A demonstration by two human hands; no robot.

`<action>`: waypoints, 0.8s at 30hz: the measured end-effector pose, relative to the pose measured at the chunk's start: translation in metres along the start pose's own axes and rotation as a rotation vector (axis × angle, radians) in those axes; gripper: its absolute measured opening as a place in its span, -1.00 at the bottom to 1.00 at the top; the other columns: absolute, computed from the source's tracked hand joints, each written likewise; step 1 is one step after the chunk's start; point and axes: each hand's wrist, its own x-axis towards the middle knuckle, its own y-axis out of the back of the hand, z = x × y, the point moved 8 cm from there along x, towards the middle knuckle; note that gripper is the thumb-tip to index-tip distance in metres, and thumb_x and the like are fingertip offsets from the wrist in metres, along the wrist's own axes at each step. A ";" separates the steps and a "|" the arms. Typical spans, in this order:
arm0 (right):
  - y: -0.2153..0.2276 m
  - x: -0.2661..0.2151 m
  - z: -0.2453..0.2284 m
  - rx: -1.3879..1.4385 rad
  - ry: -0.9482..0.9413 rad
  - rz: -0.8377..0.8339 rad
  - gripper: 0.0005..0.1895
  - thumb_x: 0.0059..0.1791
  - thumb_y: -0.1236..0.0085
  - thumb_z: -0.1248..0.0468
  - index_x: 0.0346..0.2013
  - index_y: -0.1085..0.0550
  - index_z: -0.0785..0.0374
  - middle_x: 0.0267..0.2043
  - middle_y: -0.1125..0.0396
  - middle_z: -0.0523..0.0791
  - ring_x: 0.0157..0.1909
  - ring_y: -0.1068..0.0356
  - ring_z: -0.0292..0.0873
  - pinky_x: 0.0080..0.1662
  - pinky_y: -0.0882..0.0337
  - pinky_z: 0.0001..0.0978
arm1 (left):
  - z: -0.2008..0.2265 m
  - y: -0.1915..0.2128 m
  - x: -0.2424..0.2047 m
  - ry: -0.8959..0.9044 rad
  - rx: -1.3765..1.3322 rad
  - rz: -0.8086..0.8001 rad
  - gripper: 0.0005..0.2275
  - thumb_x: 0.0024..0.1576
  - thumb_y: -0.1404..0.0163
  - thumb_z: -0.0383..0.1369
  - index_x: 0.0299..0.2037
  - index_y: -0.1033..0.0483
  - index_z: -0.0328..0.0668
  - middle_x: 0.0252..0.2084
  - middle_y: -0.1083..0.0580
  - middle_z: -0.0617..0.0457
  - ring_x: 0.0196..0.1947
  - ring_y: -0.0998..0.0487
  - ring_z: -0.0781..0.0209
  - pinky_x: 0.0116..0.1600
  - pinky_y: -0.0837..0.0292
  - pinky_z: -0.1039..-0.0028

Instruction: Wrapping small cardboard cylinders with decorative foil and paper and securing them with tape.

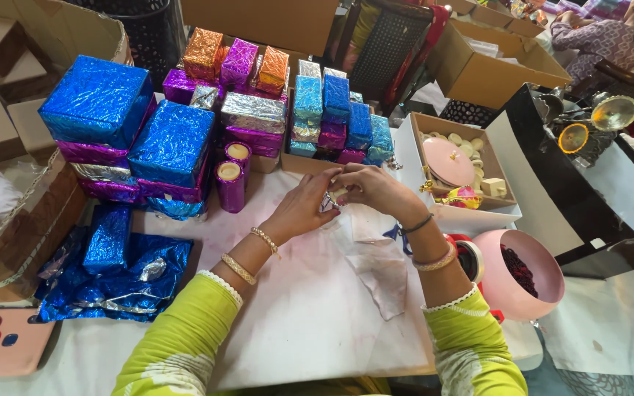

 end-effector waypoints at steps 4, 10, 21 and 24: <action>-0.001 -0.003 0.003 0.007 0.070 0.058 -0.76 -0.06 -0.30 0.40 -0.09 -0.56 0.27 -0.03 -0.41 -0.07 -0.07 -0.48 -0.05 -0.08 -0.52 -0.28 | -0.001 -0.002 0.000 0.012 -0.011 -0.011 -0.26 -0.01 -0.26 -0.28 0.39 -0.14 -0.05 0.12 -0.42 -0.07 0.06 -0.43 -0.07 0.05 -0.45 0.18; -0.003 -0.007 0.009 0.011 0.015 0.116 -0.76 -0.10 -0.29 0.37 -0.13 -0.58 0.26 -0.05 -0.40 -0.07 -0.10 -0.49 -0.04 -0.11 -0.52 -0.28 | -0.001 -0.006 -0.001 0.007 -0.017 -0.009 -0.24 -0.02 -0.27 -0.28 0.40 -0.13 -0.05 0.11 -0.41 -0.05 0.07 -0.42 -0.07 0.04 -0.47 0.18; -0.041 -0.047 0.133 0.513 -0.155 0.753 -0.73 0.19 -0.02 0.13 -0.07 -0.54 0.28 -0.26 -0.35 -0.18 -0.27 -0.37 -0.34 -0.21 -0.43 -0.49 | -0.006 -0.015 -0.003 0.000 -0.062 0.055 -0.20 -0.01 -0.28 -0.26 0.44 -0.08 -0.08 0.17 -0.40 -0.16 0.17 -0.40 -0.17 0.17 -0.41 0.16; -0.079 -0.055 0.185 0.710 -0.351 0.830 -0.64 0.16 0.10 0.07 -0.11 -0.54 0.27 -0.32 -0.42 -0.21 -0.33 -0.41 -0.35 -0.28 -0.44 -0.50 | -0.011 -0.018 -0.002 0.010 -0.045 0.049 -0.21 -0.01 -0.28 -0.28 0.43 -0.09 -0.09 0.17 -0.41 -0.18 0.14 -0.43 -0.17 0.15 -0.41 0.14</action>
